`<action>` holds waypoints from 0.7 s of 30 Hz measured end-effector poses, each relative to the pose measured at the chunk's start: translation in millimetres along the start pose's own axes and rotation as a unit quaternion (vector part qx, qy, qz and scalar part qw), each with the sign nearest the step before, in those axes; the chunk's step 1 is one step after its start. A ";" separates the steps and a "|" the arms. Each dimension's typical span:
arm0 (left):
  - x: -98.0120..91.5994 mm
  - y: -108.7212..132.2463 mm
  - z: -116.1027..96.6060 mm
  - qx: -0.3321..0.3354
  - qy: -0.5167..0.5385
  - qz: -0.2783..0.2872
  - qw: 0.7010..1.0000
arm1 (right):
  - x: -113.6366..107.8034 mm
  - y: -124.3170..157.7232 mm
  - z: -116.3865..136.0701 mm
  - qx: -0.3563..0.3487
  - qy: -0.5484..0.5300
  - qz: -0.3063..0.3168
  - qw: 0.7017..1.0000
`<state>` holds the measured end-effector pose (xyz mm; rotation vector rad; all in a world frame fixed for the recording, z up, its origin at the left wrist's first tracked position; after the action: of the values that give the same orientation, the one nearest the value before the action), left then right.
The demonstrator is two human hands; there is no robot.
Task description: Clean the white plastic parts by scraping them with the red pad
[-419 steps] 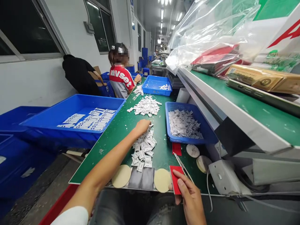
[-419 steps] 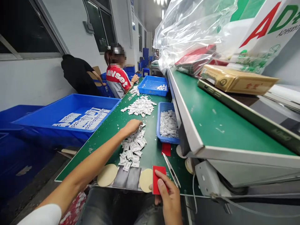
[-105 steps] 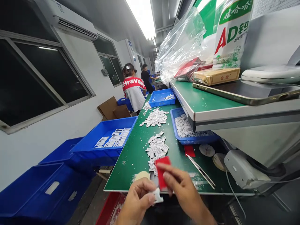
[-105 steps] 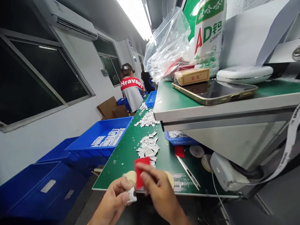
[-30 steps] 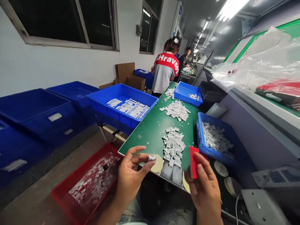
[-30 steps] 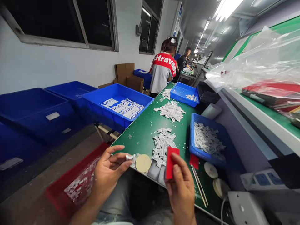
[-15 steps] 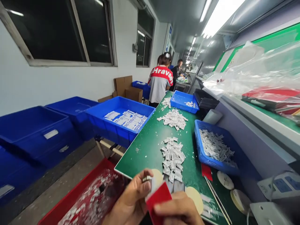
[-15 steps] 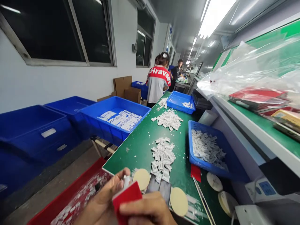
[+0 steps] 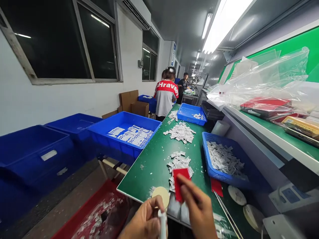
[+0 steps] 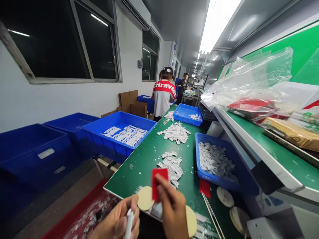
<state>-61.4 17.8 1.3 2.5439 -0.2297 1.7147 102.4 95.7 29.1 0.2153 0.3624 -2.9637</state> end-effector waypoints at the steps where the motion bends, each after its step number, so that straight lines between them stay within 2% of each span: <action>1: -1.9 0.4 -3.6 0.049 -0.045 -0.009 0.998 | -4.0 -2.7 -2.6 0.033 -0.017 -0.048 0.998; 3: -4.9 1.8 -16.0 0.180 -0.165 -0.066 0.967 | -8.1 -3.2 -7.5 0.092 -0.110 -0.089 0.986; 5: -2.0 3.5 -29.7 0.312 -0.296 -0.114 0.896 | -7.3 2.6 -8.8 0.125 -0.213 -0.080 0.966; 7: 6.2 2.8 -36.9 0.399 -0.405 -0.113 0.815 | -2.4 11.3 -4.8 0.131 -0.285 -0.042 0.949; 9: 14.5 0.0 -36.9 0.454 -0.455 -0.078 0.762 | 5.0 18.4 1.9 0.128 -0.320 0.009 0.938; 11: 18.7 -2.2 -33.3 0.492 -0.449 -0.062 0.743 | 11.6 22.0 7.0 0.129 -0.326 0.037 0.936; 14: 19.8 -2.4 -26.5 0.527 -0.414 -0.059 0.740 | 18.6 23.0 10.9 0.107 -0.322 0.066 0.938; 16: 19.8 -1.3 -23.0 0.537 -0.412 -0.055 0.735 | 20.2 23.0 11.9 0.092 -0.322 0.069 0.940; 19: 19.7 -0.2 -20.2 0.539 -0.419 -0.050 0.729 | 16.1 20.7 13.2 0.101 -0.313 0.028 0.944; 20: 19.6 -0.1 -19.7 0.538 -0.419 -0.051 0.730 | 14.2 18.5 15.0 0.103 -0.301 0.034 0.947; 21: 19.5 -0.4 -19.2 0.534 -0.419 -0.051 0.733 | 13.4 15.4 18.1 0.100 -0.279 0.071 0.952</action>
<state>-71.8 19.1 26.6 3.8010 1.1973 0.4433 89.6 74.6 40.8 -0.5455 -0.0259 -2.7520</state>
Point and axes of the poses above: each hand's wrist, its own y-axis away from the middle knuckle, its own x-axis out of the palm, z = x × y, the point moved 3 cm from there along -y, towards the middle knuckle, and after that the axes turned 11 degrees about y, right-handed, at the moved point
